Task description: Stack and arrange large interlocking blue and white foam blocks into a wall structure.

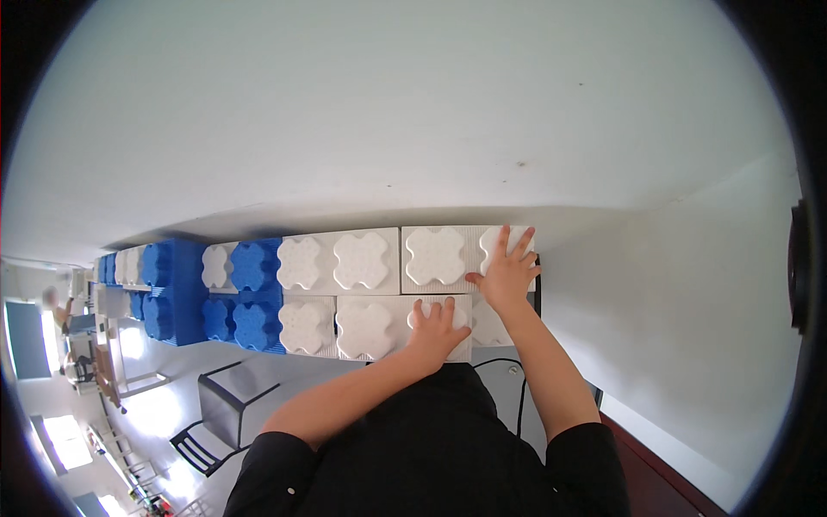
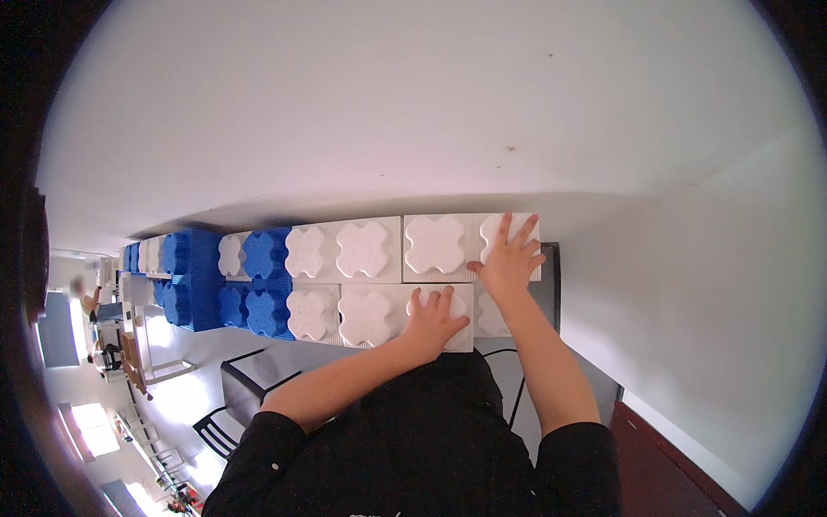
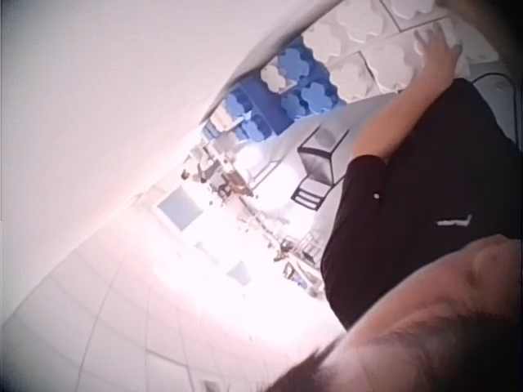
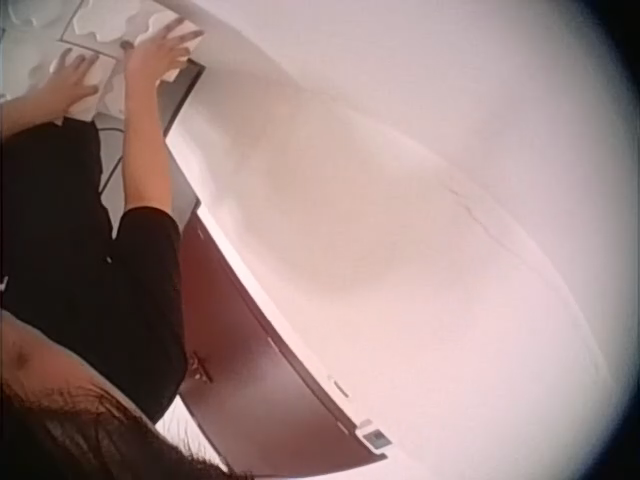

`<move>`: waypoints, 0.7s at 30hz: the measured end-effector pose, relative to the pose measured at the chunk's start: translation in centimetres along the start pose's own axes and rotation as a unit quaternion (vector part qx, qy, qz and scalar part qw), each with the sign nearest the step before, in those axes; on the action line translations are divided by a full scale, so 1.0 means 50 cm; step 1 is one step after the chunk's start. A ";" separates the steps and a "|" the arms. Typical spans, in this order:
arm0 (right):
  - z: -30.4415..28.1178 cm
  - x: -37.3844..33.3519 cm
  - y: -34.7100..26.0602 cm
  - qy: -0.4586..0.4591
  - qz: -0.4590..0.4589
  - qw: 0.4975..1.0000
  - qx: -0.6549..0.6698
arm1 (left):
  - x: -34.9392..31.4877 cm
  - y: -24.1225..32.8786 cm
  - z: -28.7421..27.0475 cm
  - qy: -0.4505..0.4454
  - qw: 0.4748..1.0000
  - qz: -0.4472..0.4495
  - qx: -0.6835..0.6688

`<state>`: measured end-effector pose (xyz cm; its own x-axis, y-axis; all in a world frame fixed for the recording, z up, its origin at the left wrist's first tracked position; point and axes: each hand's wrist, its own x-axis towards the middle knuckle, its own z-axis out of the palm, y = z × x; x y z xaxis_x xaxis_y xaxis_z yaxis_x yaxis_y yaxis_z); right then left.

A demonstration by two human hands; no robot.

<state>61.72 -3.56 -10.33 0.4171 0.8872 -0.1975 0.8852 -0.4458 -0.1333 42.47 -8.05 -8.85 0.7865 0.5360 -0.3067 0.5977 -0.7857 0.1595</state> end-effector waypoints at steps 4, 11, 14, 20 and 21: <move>0.007 0.000 0.005 0.024 -0.011 1.000 -0.011 | -0.010 -0.005 -0.004 0.010 1.000 0.000 -0.003; -0.002 0.002 0.001 0.013 -0.016 0.999 -0.032 | -0.039 -0.029 -0.046 0.002 0.998 0.028 -0.048; -0.006 -0.001 -0.001 -0.003 -0.011 0.999 -0.031 | -0.096 -0.087 -0.122 -0.029 0.996 0.010 -0.085; -0.005 -0.001 0.001 -0.006 -0.002 0.999 -0.044 | -0.208 -0.206 -0.083 -0.090 0.991 -0.097 0.006; -0.011 0.002 -0.003 -0.016 0.004 0.999 -0.042 | -0.210 -0.217 -0.072 -0.067 0.994 -0.085 -0.011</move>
<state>61.74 -3.35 -9.79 0.4194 0.8783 -0.2296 0.8961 -0.4410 -0.0502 28.30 -4.04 -3.96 0.6477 0.6132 -0.4521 0.7240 -0.6801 0.1147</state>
